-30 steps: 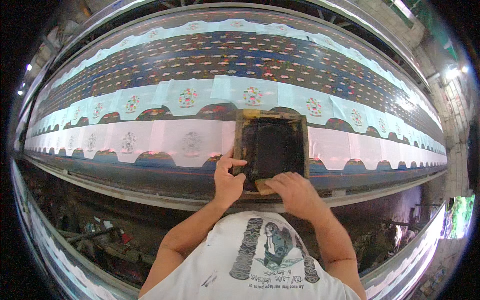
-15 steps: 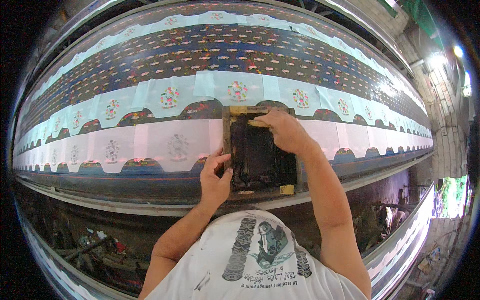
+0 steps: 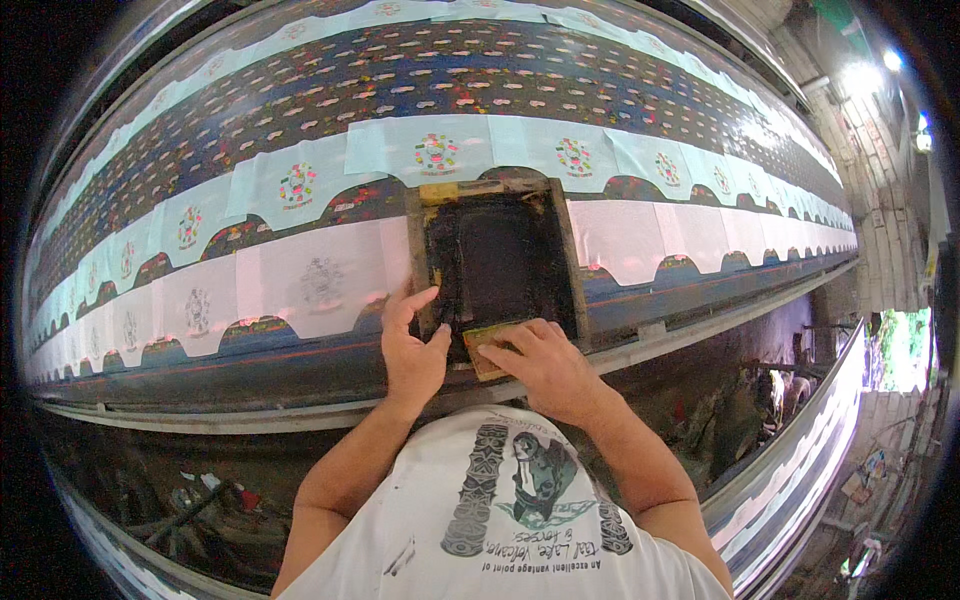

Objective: The person holds a wooden screen-printing frame and repeatedly rubs a dark viscous substance across its surface with a small wooden block. The person moves along a long table with patterned fabric laid out, then places a white sheet on the table and continues rubbing the frame.

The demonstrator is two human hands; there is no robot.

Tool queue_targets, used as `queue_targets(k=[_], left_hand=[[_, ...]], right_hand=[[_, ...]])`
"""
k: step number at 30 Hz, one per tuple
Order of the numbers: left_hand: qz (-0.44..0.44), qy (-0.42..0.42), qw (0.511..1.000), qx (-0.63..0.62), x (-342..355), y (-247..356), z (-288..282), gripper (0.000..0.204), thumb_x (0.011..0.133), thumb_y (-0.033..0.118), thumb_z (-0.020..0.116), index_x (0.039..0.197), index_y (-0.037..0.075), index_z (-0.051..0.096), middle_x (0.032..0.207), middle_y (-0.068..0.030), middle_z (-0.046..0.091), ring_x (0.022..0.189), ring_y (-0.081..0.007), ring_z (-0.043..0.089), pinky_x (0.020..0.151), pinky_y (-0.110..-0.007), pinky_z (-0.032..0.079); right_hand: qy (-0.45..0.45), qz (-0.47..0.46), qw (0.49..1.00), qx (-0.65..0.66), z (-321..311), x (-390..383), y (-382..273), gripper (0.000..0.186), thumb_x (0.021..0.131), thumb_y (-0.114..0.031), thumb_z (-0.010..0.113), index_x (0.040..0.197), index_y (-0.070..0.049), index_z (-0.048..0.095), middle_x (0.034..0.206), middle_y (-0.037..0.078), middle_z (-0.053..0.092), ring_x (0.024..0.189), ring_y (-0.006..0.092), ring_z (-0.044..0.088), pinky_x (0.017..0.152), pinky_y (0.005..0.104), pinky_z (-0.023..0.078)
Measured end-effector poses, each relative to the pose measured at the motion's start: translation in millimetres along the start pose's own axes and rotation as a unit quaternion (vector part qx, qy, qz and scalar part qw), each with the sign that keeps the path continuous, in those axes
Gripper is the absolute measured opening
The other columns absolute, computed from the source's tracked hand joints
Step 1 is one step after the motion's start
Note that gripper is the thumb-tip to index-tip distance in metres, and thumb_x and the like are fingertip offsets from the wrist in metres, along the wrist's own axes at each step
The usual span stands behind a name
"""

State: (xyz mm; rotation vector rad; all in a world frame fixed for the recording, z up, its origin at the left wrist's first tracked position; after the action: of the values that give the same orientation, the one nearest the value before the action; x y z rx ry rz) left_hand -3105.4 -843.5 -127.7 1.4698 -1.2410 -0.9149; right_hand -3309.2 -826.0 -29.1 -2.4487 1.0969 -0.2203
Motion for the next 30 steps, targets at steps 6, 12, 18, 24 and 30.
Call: queue_targets(k=[6,12,18,24,30], left_hand=[[0.032,0.023,0.999,0.027,-3,2,5,0.053,0.075,-0.017,0.066,0.124,0.003,0.076,0.165,-0.0239,0.057,0.154,-0.0378,0.054,0.13,-0.045,0.039],[0.076,0.052,0.996,-0.022,-5,41,61,0.043,0.075,-0.017,0.066,0.112,0.003,0.077,0.165,-0.0276,0.056,0.158,-0.0398,0.051,0.132,-0.047,0.034],[0.063,0.054,0.994,-0.074,-7,59,169,0.042,0.076,-0.015,0.068,0.112,0.004,0.078,0.166,-0.028,0.056,0.157,-0.04,0.051,0.131,-0.047,0.034],[0.052,0.045,0.996,-0.054,-18,66,249,0.042,0.076,-0.014,0.068,0.111,0.006,0.079,0.165,-0.0268,0.057,0.159,-0.0402,0.05,0.132,-0.048,0.035],[0.053,0.031,0.996,-0.061,-19,69,272,0.04,0.077,-0.017,0.068,0.11,0.005,0.078,0.169,-0.0251,0.055,0.159,-0.0383,0.05,0.131,-0.047,0.034]], right_hand=[[0.164,0.055,0.984,0.037,-16,-48,37,0.05,0.092,-0.013,0.082,0.14,-0.008,0.073,0.148,0.017,0.065,0.142,0.0429,0.059,0.12,0.0509,0.048],[0.305,0.206,0.887,0.279,-21,-128,130,0.034,0.107,-0.013,0.072,0.14,-0.002,0.074,0.147,0.017,0.07,0.142,0.0342,0.062,0.121,0.0471,0.046],[0.325,0.205,0.876,0.292,-54,-191,210,0.038,0.101,-0.014,0.077,0.138,-0.006,0.076,0.146,0.015,0.073,0.146,0.0367,0.059,0.126,0.0504,0.041],[0.318,0.188,0.887,0.278,-79,-244,270,0.041,0.097,-0.008,0.075,0.138,-0.006,0.076,0.146,0.015,0.074,0.146,0.0376,0.059,0.126,0.051,0.043],[0.245,0.078,0.966,0.018,-102,-239,257,0.044,0.092,-0.012,0.085,0.135,-0.008,0.075,0.146,0.017,0.068,0.144,0.0471,0.058,0.118,0.0584,0.048]])
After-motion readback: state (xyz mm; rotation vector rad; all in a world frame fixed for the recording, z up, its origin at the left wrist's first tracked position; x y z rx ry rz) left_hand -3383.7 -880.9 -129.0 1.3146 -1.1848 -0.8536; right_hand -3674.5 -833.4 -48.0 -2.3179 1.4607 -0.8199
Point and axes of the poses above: each hand's wrist, its own x-axis towards the middle knuckle, its own z-axis out of the palm, y = z × x, the point moved 6 cm from there along x, towards the middle knuckle
